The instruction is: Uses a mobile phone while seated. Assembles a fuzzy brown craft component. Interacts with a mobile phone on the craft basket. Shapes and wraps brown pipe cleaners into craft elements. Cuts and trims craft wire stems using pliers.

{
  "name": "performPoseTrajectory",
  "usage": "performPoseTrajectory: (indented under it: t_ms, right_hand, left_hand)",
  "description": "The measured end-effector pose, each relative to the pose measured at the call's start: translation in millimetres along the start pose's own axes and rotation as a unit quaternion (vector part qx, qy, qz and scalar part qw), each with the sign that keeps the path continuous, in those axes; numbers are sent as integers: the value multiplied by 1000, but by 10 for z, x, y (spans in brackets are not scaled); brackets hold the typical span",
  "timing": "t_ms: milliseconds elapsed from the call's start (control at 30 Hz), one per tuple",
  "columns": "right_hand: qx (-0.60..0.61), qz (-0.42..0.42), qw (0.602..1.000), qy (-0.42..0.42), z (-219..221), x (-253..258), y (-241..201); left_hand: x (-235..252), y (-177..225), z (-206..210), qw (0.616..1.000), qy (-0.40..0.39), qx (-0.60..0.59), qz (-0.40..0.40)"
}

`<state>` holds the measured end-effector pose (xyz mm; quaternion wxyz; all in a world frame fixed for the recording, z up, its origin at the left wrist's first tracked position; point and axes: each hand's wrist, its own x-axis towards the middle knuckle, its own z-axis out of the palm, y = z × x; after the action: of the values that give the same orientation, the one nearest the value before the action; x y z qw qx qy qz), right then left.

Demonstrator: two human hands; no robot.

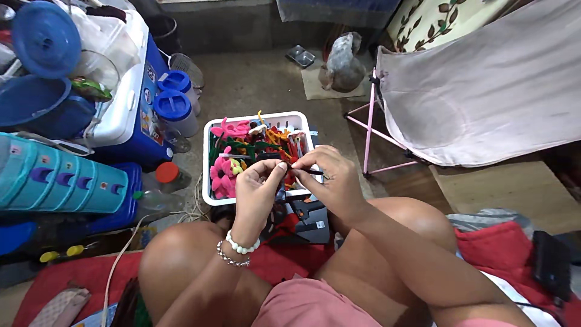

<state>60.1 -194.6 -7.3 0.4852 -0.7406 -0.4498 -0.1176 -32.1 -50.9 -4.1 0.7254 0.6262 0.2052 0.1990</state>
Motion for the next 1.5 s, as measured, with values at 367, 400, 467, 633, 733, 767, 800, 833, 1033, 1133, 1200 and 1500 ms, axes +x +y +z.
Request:
performPoseTrajectory:
  t_ms: [367, 400, 467, 633, 733, 767, 800, 833, 1033, 1133, 1200, 1500]
  right_hand:
    - [-79, -92, 988, -100, -179, 105, 108]
    - [-88, -97, 986, -103, -194, 110, 116]
    - [-104, -112, 983, -106, -222, 123, 130]
    - [-136, -172, 968, -122, -303, 162, 160]
    - [-148, -223, 952, -146, -358, 184, 148]
    - [-156, -235, 947, -155, -370, 188, 137]
    - [-165, -243, 942, -165, -381, 192, 126]
    - [-171, -249, 938, -173, -389, 197, 119]
    - [-196, -259, 925, -195, -393, 192, 148]
    - [-190, -252, 932, -180, -399, 192, 184]
    - [-194, -252, 933, -170, -410, 201, 206]
    - [-115, -220, 952, -178, -446, 185, 267]
  left_hand:
    - [74, 80, -193, 974, -144, 173, 36]
    - [72, 74, -191, 970, -149, 189, 45]
    - [66, 54, -175, 962, -153, 218, 64]
    - [37, 5, -137, 936, -177, 270, 139]
    - [13, -21, -113, 921, -197, 299, 155]
    - [8, -38, -106, 915, -203, 305, 166]
    - [6, -55, -103, 908, -213, 311, 181]
    - [8, -69, -100, 901, -223, 316, 196]
    - [3, -126, -66, 892, -250, 317, 204]
    - [11, -125, -70, 895, -247, 310, 206]
    - [1, -127, -60, 897, -238, 310, 208]
    - [-12, -65, -68, 915, -200, 293, 195]
